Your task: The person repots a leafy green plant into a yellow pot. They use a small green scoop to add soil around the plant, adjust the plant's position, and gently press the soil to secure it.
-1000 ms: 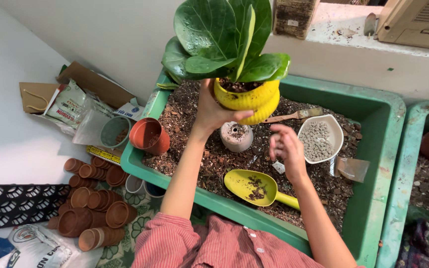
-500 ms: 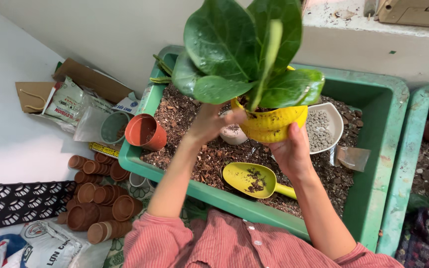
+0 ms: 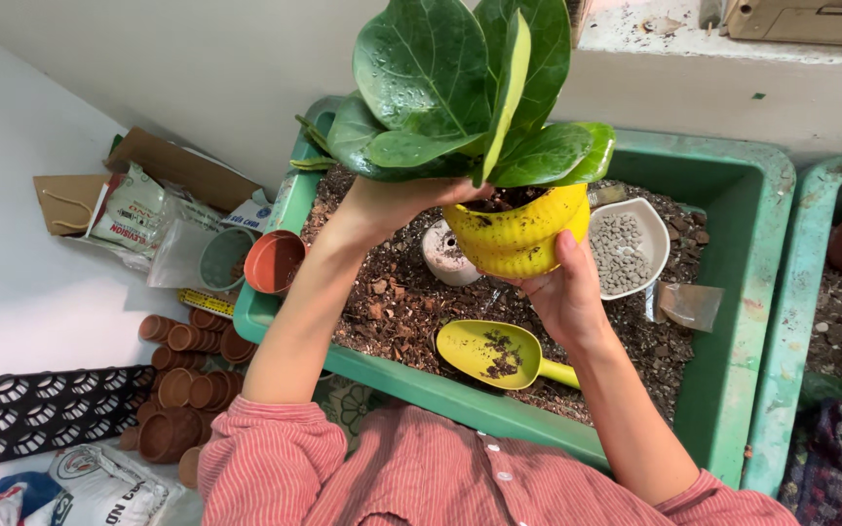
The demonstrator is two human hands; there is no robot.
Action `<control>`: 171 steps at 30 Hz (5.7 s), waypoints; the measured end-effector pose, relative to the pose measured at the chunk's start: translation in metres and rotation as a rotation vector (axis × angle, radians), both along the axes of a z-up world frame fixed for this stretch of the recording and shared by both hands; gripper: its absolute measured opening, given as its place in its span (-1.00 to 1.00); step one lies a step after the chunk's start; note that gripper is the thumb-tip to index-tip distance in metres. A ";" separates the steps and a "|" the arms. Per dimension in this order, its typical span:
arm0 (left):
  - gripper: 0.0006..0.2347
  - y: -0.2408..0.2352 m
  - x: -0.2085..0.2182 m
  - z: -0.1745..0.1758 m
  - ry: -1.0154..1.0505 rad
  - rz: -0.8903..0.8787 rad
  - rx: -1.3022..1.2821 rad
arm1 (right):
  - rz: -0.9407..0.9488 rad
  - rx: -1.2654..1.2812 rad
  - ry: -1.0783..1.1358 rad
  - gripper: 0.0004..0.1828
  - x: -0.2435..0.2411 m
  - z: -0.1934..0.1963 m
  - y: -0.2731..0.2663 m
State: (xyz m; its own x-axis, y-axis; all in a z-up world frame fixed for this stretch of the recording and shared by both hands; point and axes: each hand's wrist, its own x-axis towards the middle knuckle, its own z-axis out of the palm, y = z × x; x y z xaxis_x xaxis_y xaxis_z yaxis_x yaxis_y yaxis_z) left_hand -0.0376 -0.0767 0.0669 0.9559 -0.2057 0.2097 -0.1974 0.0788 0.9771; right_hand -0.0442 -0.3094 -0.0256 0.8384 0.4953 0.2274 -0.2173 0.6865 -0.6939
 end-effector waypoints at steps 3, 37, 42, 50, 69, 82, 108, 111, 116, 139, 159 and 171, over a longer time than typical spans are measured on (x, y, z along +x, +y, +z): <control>-0.70 0.001 0.004 -0.008 0.057 -0.003 -0.055 | -0.007 0.017 -0.020 -0.02 0.000 0.002 0.000; -0.60 -0.045 0.017 -0.027 -0.152 0.137 0.095 | -0.185 0.078 -0.051 0.03 0.000 -0.024 -0.020; -0.67 -0.109 0.033 -0.056 -0.105 0.088 0.197 | -0.275 0.109 0.005 0.15 0.001 -0.059 -0.080; -0.65 -0.250 0.053 -0.112 -0.049 -0.198 0.068 | -0.663 -0.367 -0.067 -0.21 -0.024 -0.115 -0.221; -0.77 -0.316 0.032 -0.174 -0.313 -0.196 0.305 | -0.703 -1.052 -0.212 -0.18 -0.043 -0.143 -0.284; -0.79 -0.317 0.034 -0.187 -0.360 -0.130 0.350 | -0.892 -1.170 -0.449 -0.17 -0.032 -0.131 -0.271; -0.77 -0.318 0.035 -0.164 -0.313 -0.122 0.392 | -0.978 -1.003 -0.394 0.05 -0.030 -0.124 -0.263; -0.74 -0.311 0.036 -0.135 -0.392 -0.160 0.210 | -0.947 -0.887 -0.434 -0.01 -0.029 -0.090 -0.259; -0.71 -0.288 0.041 -0.073 -0.320 -0.001 0.411 | -0.947 -0.735 -0.579 0.07 -0.009 -0.023 -0.246; -0.48 -0.184 0.020 0.030 -0.763 0.161 0.418 | -0.633 -0.429 -0.486 0.05 0.034 0.077 -0.152; -0.45 -0.194 0.012 -0.044 0.340 -0.432 -1.323 | -0.419 -0.447 -0.623 0.25 0.064 0.035 -0.128; -0.35 -0.159 0.007 -0.016 0.309 -0.284 -1.301 | -0.155 -0.307 -0.674 0.36 0.105 0.075 -0.086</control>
